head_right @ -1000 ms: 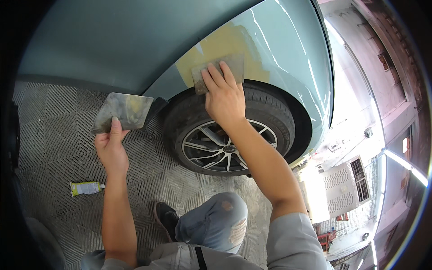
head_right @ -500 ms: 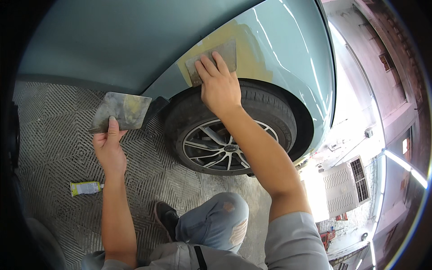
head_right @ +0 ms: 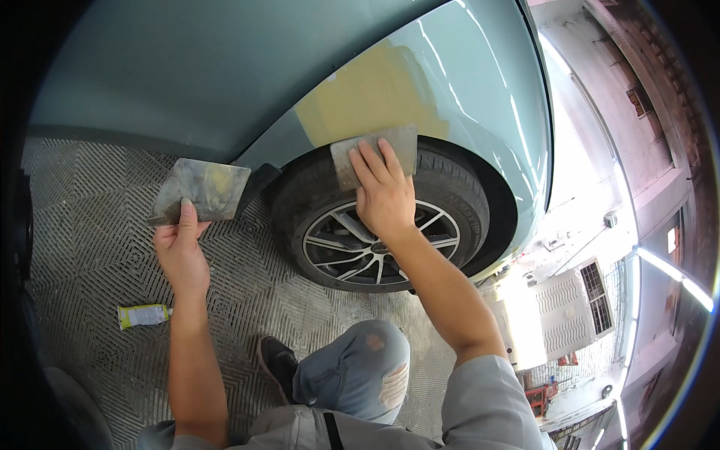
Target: The person applies body filler to a car's rear fender using a spreader. They squeeze filler from a tube onto the spreader, then rub and smooth the filler over the fender surface near the wheel arch.
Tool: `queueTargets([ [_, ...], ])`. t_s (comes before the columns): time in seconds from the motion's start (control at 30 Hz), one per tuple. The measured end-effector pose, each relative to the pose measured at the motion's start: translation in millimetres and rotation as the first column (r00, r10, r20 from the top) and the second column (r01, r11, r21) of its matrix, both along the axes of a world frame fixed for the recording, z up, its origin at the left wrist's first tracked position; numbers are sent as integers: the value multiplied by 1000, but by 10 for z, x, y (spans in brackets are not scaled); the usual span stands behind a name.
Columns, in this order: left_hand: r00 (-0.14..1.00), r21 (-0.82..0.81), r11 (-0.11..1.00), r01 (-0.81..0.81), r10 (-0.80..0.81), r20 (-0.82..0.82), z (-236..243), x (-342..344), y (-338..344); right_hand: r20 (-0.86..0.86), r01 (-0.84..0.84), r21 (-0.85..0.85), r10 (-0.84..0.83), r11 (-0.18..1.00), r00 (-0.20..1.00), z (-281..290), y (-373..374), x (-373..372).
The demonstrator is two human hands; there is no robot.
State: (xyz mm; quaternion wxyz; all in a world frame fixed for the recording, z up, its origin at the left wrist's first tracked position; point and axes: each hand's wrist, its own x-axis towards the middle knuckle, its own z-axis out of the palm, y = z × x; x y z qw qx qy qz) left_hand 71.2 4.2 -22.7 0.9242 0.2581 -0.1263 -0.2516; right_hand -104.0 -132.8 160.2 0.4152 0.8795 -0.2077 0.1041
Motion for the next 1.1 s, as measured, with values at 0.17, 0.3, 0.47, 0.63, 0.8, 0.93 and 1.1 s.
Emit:
queueTargets([
  [0.17, 1000, 15, 1000, 18, -18, -11, 1, -4, -27, -74, -75, -54, 71, 996, 995, 416, -120, 486],
  [0.3, 1000, -23, 1000, 18, -19, -18, 8, 10, -31, -175, -97, -64, 84, 993, 981, 630, -176, 679],
  [0.47, 1000, -24, 1000, 18, -18, -24, 8, 4, -50, -223, -93, -47, 80, 995, 972, 692, -214, 759],
  [0.63, 999, -48, 998, 29, -29, -18, -13, -17, -63, -215, -110, -33, 100, 993, 971, 674, -276, 802],
  [0.8, 1000, -56, 998, 17, -17, -4, -19, -15, -74, -226, -98, -44, 86, 994, 970, 677, -278, 813],
  [0.93, 1000, -65, 998, 11, -12, -13, -14, -9, -81, -216, -96, -48, 84, 994, 973, 657, -270, 817],
  [1.1, 1000, -57, 998, 21, -22, -20, -10, -12, -64, -183, -114, -58, 102, 992, 978, 608, -302, 822],
])
